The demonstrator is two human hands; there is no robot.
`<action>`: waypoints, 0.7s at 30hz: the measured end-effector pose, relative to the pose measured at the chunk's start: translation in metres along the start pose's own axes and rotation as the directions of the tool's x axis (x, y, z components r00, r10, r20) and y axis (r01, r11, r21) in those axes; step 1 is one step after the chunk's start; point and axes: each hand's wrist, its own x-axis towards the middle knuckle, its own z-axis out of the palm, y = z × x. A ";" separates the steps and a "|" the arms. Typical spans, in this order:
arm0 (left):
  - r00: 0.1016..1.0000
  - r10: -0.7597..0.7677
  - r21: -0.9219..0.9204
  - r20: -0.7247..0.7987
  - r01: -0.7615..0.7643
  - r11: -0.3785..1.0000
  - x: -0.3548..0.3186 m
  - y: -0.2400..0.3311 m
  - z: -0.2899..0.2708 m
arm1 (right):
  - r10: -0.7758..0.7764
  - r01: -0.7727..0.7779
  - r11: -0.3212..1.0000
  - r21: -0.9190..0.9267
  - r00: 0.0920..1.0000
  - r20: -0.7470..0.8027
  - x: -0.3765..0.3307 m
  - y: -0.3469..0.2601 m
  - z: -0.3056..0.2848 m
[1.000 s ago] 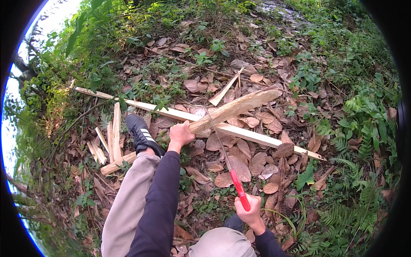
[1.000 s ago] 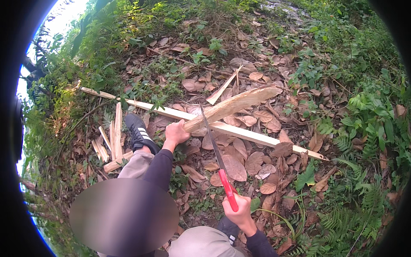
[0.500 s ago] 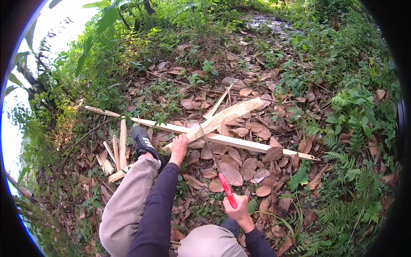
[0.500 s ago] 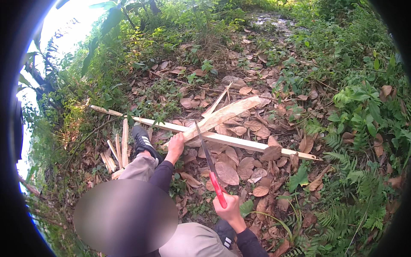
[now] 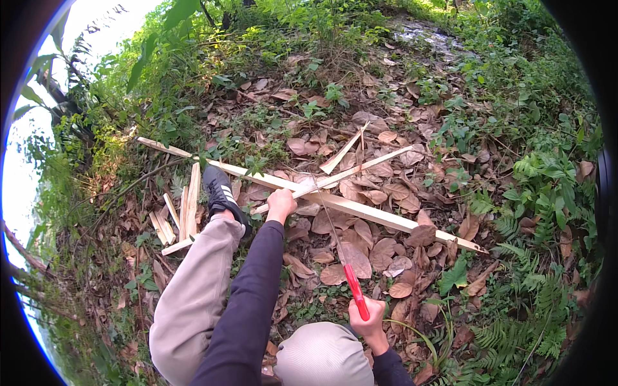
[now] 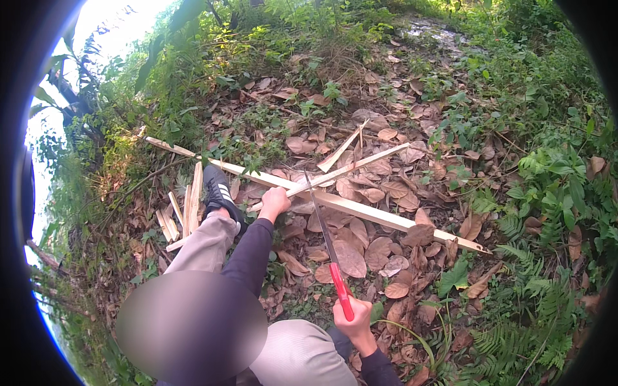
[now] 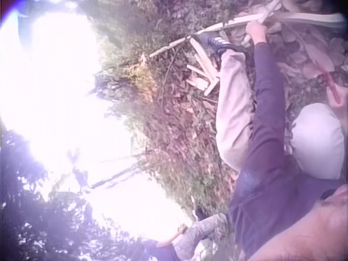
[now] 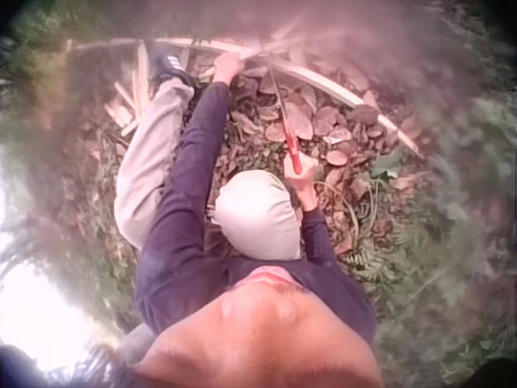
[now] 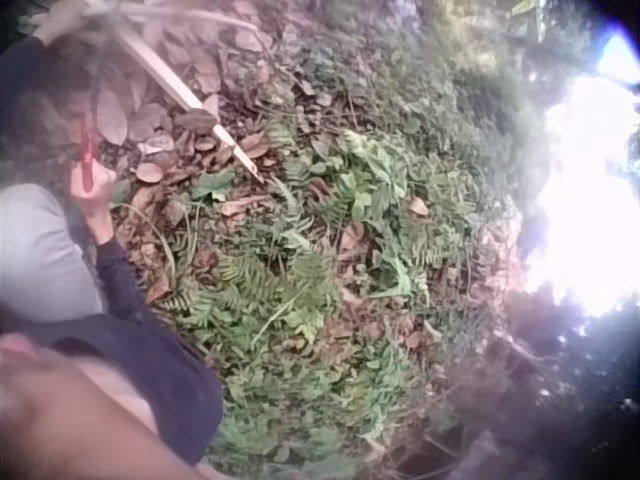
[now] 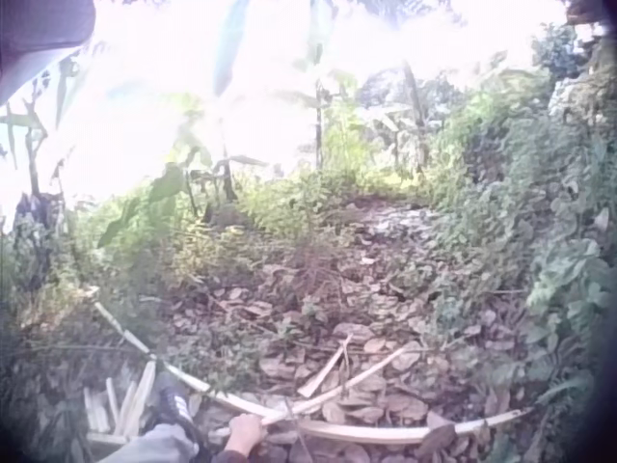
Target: The person uses a red hand saw to cut a long piece of light-colored wood into smaller sections. They hold the wood steady with one hand while sawing with the other, then inspect the cut pieces and arrange them on the ground.
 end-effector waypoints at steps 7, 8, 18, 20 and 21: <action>0.999 0.041 -0.033 0.029 -0.040 0.999 -0.016 0.015 -0.020 | 0.182 -0.183 0.983 0.015 0.983 0.039 0.064 0.006 0.029; 1.000 -0.024 -0.039 0.006 0.024 0.999 -0.006 -0.008 -0.006 | 0.158 -0.159 0.987 0.009 0.985 0.062 0.060 0.004 0.033; 0.998 0.058 -0.016 -0.021 -0.058 0.998 0.019 -0.018 0.004 | 0.126 -0.125 0.989 0.078 0.992 -0.008 0.054 -0.006 0.019; 0.997 0.076 -0.060 0.010 -0.075 0.995 0.023 -0.019 -0.002 | 0.129 -0.130 0.990 0.054 0.991 0.028 0.055 -0.005 0.016; 0.996 0.086 -0.050 0.004 -0.085 0.995 0.023 -0.018 -0.001 | 0.101 -0.102 0.994 0.048 0.995 0.028 0.052 -0.007 0.016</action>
